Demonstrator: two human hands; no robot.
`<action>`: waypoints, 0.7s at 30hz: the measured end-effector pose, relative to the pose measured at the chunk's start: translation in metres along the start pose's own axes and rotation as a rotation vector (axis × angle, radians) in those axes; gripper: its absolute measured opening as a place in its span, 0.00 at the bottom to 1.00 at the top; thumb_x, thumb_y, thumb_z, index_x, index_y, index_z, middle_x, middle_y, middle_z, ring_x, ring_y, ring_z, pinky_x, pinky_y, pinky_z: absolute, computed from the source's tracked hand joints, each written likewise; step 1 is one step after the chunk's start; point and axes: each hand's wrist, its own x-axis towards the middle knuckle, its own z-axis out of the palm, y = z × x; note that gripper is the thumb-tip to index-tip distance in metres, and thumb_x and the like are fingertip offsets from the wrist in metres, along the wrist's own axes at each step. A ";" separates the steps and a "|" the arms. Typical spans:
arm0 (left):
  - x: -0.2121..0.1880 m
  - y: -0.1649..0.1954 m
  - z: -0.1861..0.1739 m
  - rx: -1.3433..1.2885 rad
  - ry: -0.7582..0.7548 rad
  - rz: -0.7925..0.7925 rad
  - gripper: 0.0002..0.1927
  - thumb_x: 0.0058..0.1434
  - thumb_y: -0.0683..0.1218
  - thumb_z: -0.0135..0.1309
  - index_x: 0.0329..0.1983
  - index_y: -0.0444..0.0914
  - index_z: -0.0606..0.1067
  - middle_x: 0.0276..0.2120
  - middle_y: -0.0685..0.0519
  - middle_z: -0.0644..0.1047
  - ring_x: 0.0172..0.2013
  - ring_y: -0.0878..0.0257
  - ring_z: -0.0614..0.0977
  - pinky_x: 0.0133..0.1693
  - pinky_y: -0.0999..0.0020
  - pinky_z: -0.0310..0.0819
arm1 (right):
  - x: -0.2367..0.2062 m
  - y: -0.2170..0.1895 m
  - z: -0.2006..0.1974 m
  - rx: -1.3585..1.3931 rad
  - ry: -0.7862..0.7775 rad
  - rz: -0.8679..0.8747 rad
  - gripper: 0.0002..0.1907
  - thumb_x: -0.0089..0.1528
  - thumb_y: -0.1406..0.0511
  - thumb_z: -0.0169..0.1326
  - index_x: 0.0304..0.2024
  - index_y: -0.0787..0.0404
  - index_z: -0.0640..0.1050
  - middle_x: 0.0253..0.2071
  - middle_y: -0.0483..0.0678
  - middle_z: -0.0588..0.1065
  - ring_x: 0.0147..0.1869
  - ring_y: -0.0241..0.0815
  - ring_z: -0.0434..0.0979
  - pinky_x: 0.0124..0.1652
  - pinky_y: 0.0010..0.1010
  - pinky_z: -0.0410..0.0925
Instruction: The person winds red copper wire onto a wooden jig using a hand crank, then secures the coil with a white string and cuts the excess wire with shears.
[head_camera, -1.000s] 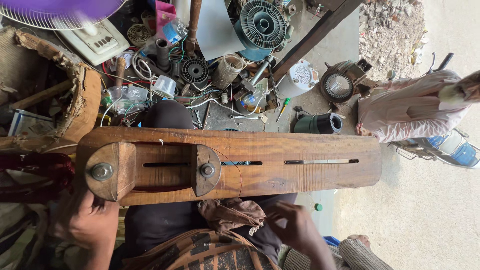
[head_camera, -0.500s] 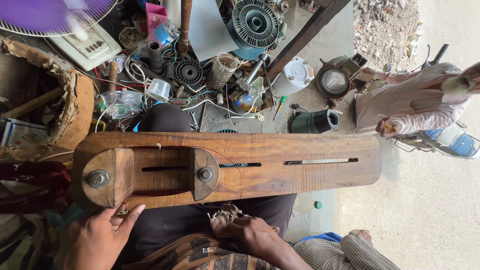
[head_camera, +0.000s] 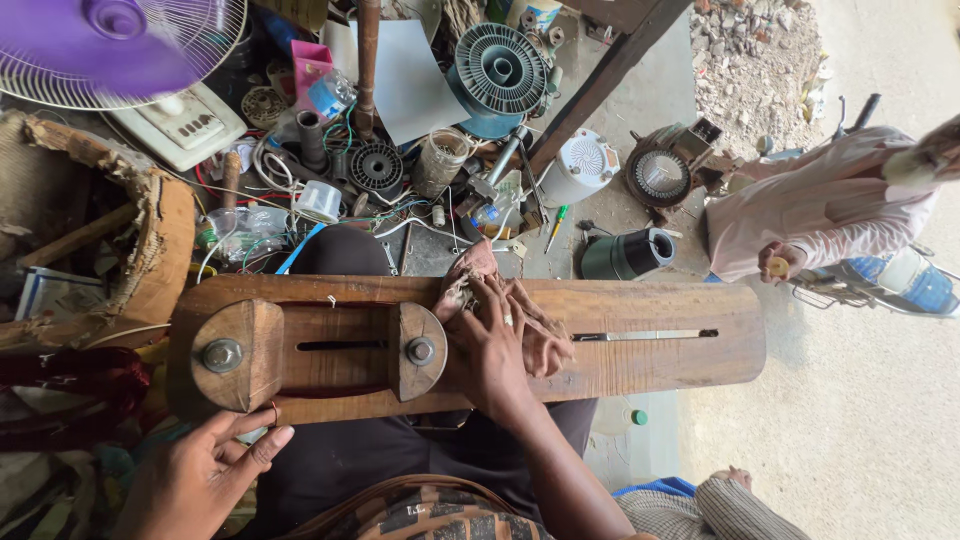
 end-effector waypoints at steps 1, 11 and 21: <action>0.000 0.001 0.000 -0.009 0.059 -0.032 0.24 0.55 0.64 0.62 0.47 0.45 0.84 0.25 0.53 0.86 0.29 0.64 0.87 0.34 0.67 0.81 | 0.000 -0.002 0.005 -0.040 -0.037 -0.020 0.21 0.50 0.69 0.66 0.46 0.61 0.80 0.61 0.63 0.68 0.66 0.66 0.67 0.59 0.56 0.63; 0.012 0.002 -0.021 0.571 -0.090 -0.153 0.17 0.59 0.65 0.61 0.44 0.54 0.86 0.26 0.61 0.86 0.28 0.70 0.89 0.35 0.77 0.83 | -0.012 0.004 0.001 -0.079 -0.292 0.198 0.51 0.39 0.63 0.68 0.66 0.60 0.66 0.69 0.68 0.59 0.70 0.74 0.60 0.61 0.73 0.49; 0.020 -0.013 0.053 0.009 -0.596 0.149 0.35 0.56 0.61 0.61 0.65 0.44 0.71 0.55 0.55 0.81 0.48 0.64 0.86 0.48 0.68 0.82 | -0.036 0.009 0.017 -0.170 -0.348 0.183 0.31 0.54 0.65 0.59 0.62 0.55 0.72 0.51 0.57 0.73 0.51 0.60 0.75 0.55 0.55 0.63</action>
